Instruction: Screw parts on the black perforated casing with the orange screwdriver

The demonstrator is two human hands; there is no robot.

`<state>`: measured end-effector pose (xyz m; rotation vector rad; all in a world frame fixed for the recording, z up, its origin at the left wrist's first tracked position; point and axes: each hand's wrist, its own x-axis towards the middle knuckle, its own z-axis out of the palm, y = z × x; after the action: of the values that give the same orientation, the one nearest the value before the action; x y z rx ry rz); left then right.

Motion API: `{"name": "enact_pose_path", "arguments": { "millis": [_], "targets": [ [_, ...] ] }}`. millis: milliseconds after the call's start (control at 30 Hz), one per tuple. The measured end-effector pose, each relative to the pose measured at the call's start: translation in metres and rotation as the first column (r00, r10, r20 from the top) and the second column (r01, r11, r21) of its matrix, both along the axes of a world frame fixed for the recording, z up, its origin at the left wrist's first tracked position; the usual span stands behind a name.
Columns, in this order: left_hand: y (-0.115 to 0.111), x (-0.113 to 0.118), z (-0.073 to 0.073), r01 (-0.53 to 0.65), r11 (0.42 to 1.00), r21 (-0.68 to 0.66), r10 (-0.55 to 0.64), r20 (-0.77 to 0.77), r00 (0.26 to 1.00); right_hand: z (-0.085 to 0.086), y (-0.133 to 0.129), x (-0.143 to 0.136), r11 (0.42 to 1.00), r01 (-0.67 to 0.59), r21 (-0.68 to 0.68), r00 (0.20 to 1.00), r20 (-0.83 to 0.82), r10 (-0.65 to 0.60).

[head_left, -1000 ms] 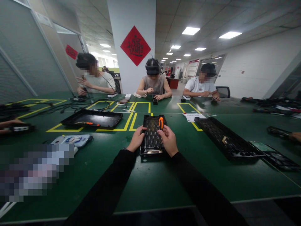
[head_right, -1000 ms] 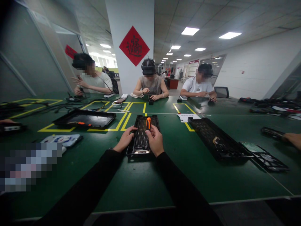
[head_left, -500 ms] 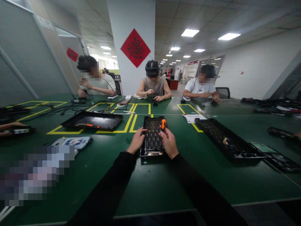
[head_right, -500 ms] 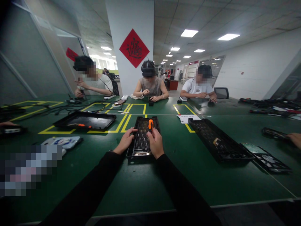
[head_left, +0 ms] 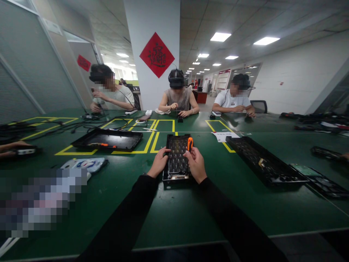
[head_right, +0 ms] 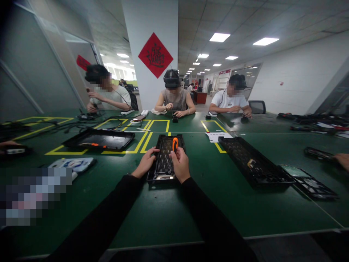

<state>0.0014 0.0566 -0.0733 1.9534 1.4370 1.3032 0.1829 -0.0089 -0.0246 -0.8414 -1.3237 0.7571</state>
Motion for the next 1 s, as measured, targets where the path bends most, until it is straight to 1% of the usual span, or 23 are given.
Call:
{"name": "enact_pose_path", "arguments": {
  "millis": [133,300,433,567,667,733,900,1000],
  "targets": [
    [0.0000,-0.0003,0.0002,0.004,1.000,0.002,-0.004,-0.007,1.000,0.0000,0.0001,0.0014,0.999,0.027,-0.034,0.999,0.040,-0.026],
    [-0.0015,0.0004,0.0023,0.001,1.000,0.003,-0.001,-0.011,1.000,0.0008,0.0001,-0.0004,1.000,-0.030,-0.010,0.999,0.025,0.030],
    [-0.0032,0.0014,0.0047,0.003,1.000,-0.005,-0.003,0.000,1.000,0.0004,0.0001,-0.0001,1.000,0.009,-0.003,0.997,0.078,-0.009],
    [-0.0034,0.0015,0.0045,0.005,1.000,-0.009,-0.005,0.017,1.000,-0.0004,-0.0001,-0.0001,0.999,0.045,0.023,0.999,0.028,-0.046],
    [-0.0025,0.0012,0.0029,0.013,1.000,-0.006,-0.012,0.020,1.000,-0.0007,-0.0006,-0.0006,0.998,0.055,0.027,0.998,0.021,-0.056],
    [-0.0019,0.0009,0.0019,0.017,1.000,-0.004,-0.017,0.015,1.000,-0.0008,-0.0008,-0.0008,0.999,0.041,0.013,0.999,0.009,-0.041],
    [-0.0011,0.0002,0.0012,0.015,1.000,-0.004,-0.015,-0.002,1.000,-0.0005,-0.0005,-0.0010,0.998,-0.052,-0.038,0.998,-0.023,0.051],
    [-0.0016,0.0001,0.0017,0.014,1.000,-0.003,-0.014,-0.004,1.000,-0.0003,-0.0005,-0.0027,0.998,-0.059,-0.031,0.998,-0.037,0.057]
  ]
}}
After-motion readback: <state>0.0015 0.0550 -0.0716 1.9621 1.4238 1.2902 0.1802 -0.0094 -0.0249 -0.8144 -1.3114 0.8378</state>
